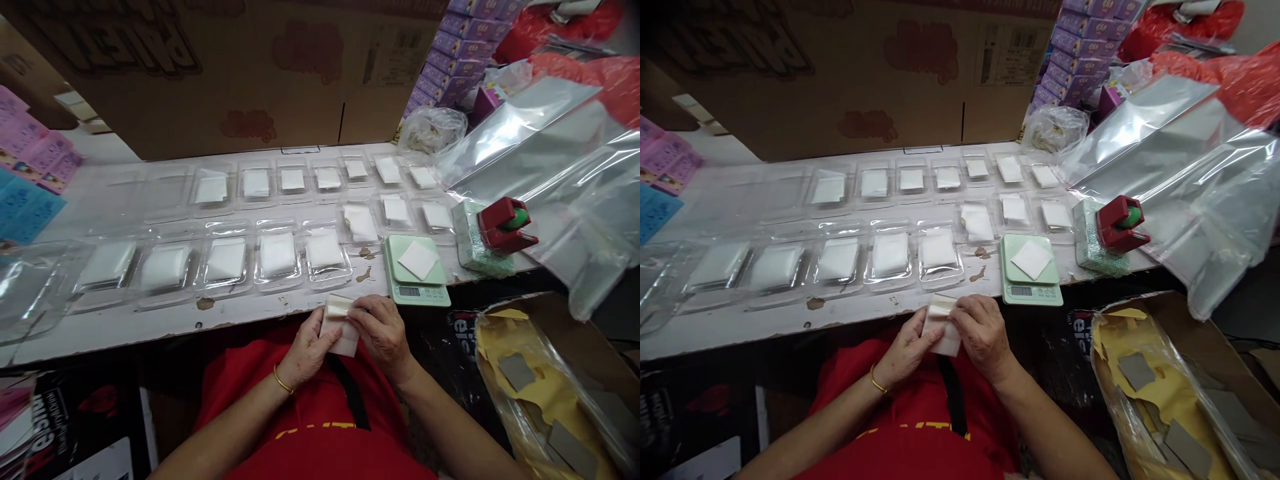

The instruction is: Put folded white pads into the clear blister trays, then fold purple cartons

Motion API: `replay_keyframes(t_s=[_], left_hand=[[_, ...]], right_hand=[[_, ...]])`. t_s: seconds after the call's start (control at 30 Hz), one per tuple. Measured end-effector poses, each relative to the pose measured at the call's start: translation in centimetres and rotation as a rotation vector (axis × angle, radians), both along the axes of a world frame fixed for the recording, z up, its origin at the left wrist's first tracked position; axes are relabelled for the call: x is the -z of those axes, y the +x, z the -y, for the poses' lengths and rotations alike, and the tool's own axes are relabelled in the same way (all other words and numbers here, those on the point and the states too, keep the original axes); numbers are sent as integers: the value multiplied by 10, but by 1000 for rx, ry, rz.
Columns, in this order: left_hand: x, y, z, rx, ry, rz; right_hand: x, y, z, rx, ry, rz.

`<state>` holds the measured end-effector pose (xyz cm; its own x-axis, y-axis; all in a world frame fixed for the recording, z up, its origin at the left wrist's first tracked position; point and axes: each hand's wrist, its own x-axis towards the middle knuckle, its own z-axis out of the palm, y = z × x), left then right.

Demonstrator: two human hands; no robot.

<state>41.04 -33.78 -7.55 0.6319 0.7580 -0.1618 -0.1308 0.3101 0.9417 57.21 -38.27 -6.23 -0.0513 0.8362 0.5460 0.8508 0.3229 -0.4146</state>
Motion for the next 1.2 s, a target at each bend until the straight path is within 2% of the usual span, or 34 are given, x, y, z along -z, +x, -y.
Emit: replay_keyframes(t_s=[0.13, 0.27, 0.47, 0.63, 1.03, 1.2], left_hand=[[1, 1, 0, -1, 7, 3], [3, 1, 0, -8, 15, -22], [2, 1, -2, -29, 35, -45], [-5, 2, -1, -49, 78, -33], [-2, 0, 0, -85, 121, -53], [-1, 0, 0, -87, 113, -60]], right_hand=[[6, 2, 1, -55, 58, 65], [8, 2, -2, -58, 43, 81], [1, -1, -4, -14, -29, -5], [-3, 0, -2, 47, -3, -21], [6, -2, -6, -26, 33, 33], [9, -1, -9, 1, 29, 4]])
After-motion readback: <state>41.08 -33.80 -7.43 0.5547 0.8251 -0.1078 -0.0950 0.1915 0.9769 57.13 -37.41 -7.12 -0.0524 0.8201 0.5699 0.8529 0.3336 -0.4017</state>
